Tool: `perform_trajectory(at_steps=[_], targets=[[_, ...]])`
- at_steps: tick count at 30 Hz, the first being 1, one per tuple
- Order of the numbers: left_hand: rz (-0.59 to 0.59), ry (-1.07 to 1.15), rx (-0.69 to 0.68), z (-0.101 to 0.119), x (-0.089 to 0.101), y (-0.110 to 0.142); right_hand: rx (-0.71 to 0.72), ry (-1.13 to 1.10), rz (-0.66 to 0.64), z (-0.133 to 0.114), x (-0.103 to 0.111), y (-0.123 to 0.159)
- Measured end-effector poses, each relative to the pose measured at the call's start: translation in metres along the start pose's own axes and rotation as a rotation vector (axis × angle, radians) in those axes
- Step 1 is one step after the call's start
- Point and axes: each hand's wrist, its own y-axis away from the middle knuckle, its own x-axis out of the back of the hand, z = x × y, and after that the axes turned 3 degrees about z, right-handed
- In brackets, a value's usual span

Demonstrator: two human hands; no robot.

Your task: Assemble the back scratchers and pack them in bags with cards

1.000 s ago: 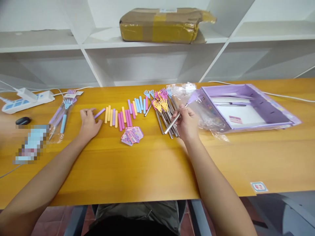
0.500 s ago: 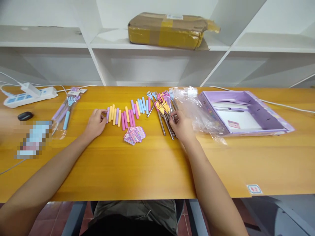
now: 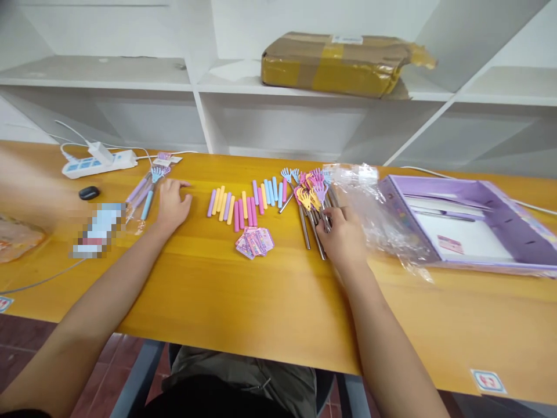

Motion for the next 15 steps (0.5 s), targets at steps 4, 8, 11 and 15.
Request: perform_trajectory(at_steps=[4,8,11,15], targets=[[0.075,-0.213,0.15,-0.015,0.01,0.0,-0.018,0.014,-0.019,-0.004,0.001,0.001],[0.024,-0.324,0.267,-0.03,0.013,-0.001,-0.014,0.003,0.029,-0.011,0.003,0.0],[-0.019,-0.307,0.207,-0.032,0.013,-0.004,-0.017,-0.033,0.038,-0.015,0.005,0.0],[-0.021,-0.3,0.142,-0.023,0.012,-0.004,-0.035,-0.076,0.033,-0.017,0.008,0.0]])
